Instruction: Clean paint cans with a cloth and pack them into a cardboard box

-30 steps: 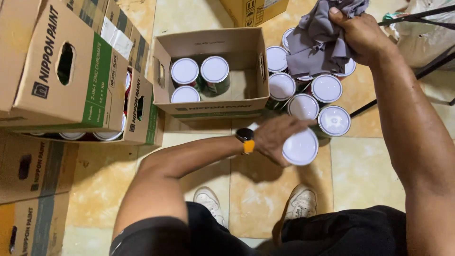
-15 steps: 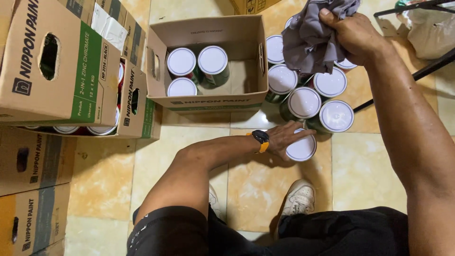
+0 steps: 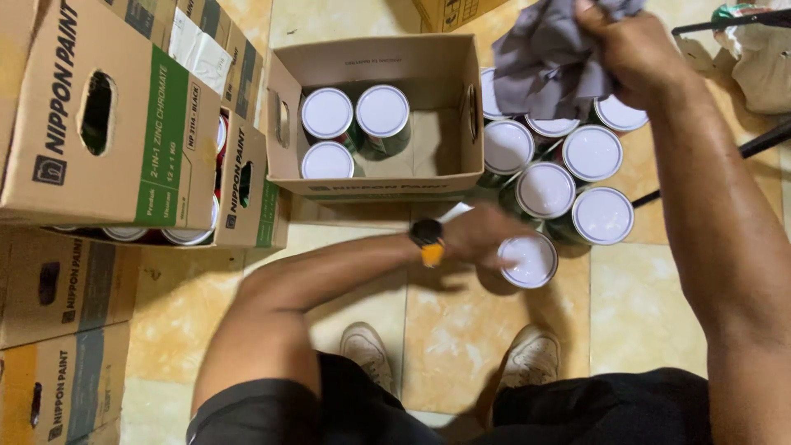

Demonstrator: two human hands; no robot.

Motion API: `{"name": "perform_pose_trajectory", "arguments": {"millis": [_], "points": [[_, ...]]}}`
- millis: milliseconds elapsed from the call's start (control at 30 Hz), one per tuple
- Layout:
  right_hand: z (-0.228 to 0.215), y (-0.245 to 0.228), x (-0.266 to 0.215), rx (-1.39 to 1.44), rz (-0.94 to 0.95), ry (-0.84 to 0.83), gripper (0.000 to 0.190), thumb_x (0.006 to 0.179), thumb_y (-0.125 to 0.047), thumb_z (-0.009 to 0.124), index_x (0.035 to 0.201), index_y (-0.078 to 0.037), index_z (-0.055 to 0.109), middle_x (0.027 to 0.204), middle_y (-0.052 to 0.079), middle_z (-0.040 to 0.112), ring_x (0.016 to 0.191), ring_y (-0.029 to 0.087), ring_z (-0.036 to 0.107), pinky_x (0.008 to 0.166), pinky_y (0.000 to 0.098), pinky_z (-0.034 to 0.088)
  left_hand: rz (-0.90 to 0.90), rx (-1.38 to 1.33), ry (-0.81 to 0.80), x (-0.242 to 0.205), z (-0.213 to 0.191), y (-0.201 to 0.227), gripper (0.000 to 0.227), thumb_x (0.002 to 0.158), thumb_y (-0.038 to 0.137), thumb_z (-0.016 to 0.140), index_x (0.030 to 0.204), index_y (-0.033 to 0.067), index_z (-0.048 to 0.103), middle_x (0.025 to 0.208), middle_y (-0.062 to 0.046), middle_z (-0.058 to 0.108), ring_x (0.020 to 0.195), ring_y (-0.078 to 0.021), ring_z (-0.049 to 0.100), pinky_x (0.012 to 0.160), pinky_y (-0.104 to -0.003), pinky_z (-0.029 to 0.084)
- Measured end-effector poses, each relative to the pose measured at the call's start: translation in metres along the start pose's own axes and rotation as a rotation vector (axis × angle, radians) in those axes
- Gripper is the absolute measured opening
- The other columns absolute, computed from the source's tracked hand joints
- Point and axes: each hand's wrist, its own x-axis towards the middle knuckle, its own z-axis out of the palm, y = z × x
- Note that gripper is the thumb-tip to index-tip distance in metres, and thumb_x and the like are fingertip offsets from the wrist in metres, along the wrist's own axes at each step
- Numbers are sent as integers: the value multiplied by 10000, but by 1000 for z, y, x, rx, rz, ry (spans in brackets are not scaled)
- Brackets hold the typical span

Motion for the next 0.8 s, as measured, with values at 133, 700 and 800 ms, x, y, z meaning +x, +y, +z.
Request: {"name": "perform_pose_trajectory", "arguments": {"millis": [133,700,800], "points": [[-16,10,13,80,-28,93,344,923,-397,599,1113,-110,594,1010,-45,649,808,6,642,651,130,559,-80,391,429,27,-122,19,173,767,158,614,877,74,510,695,-15,512,558,-144,452,527,-299,377],[21,-10,8,129,187,72,352,904,-345,550,1065,-35,591,965,39,644,722,78,620,621,165,530,-1380,1034,-218,-50,-141,-185,918,460,607,800,1069,31,424,1042,-187,568,977,-315,497,854,-489,331],[39,-5,10,80,222,34,412,895,-362,546,1078,6,575,968,79,636,738,112,621,638,200,530,-1239,1040,-126,-63,-144,-184,991,369,637,812,1067,36,448,935,-159,578,874,-302,492,753,-462,358]]}}
